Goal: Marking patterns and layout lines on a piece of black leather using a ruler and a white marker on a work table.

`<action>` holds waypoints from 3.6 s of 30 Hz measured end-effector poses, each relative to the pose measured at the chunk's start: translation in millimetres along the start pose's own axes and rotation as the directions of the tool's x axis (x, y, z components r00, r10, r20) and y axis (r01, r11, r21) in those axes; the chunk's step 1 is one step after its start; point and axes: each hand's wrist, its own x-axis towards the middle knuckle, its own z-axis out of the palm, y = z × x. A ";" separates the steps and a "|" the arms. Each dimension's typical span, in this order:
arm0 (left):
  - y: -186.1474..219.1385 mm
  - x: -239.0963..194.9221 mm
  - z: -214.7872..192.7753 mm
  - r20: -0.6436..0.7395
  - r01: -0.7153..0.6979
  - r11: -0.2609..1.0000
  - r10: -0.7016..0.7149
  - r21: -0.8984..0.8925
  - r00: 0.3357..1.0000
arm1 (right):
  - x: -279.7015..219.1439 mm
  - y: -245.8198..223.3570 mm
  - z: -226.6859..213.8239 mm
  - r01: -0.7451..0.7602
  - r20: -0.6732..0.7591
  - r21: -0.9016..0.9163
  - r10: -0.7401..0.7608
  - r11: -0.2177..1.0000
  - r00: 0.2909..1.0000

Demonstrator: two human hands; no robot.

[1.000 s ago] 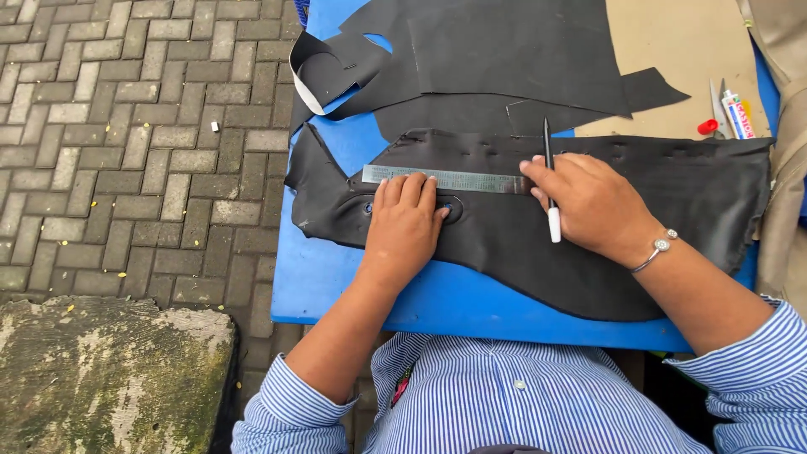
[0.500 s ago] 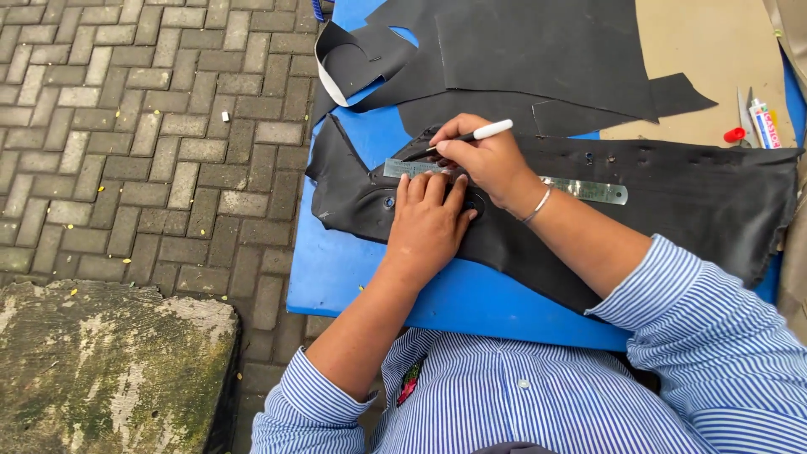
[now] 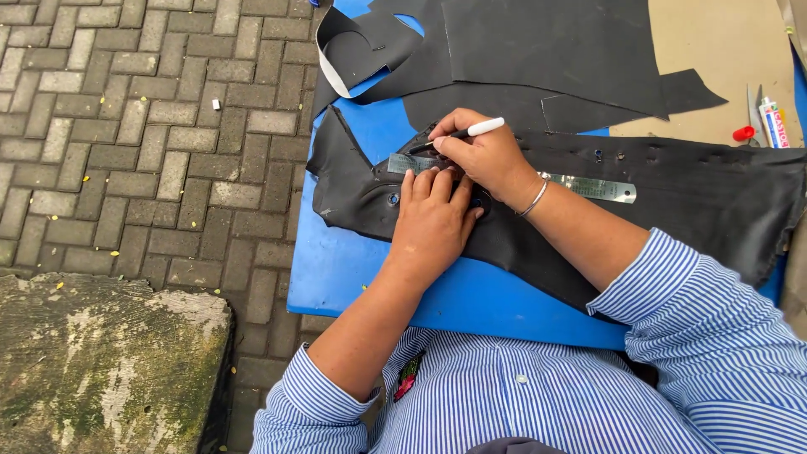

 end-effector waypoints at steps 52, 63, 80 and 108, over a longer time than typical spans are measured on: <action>-21.7 51.0 -10.3 -0.292 -0.352 0.918 0.392 0.183 0.872 | -139.8 32.3 -173.9 0.368 0.169 -0.908 -0.627 0.202 0.761; -25.0 27.2 27.6 -0.083 -0.265 0.927 0.296 0.265 0.952 | -144.0 61.8 -172.5 0.383 0.212 -0.903 -0.574 0.194 0.791; 25.0 0.7 -7.9 0.055 0.011 0.997 -0.016 0.082 0.998 | -124.1 -8.3 -151.7 0.434 0.060 -0.669 -0.539 0.603 0.840; 29.6 -10.4 0.0 0.079 0.010 0.998 -0.014 0.058 0.997 | -34.8 -11.3 -42.0 0.015 -0.010 0.065 -0.014 0.998 1.000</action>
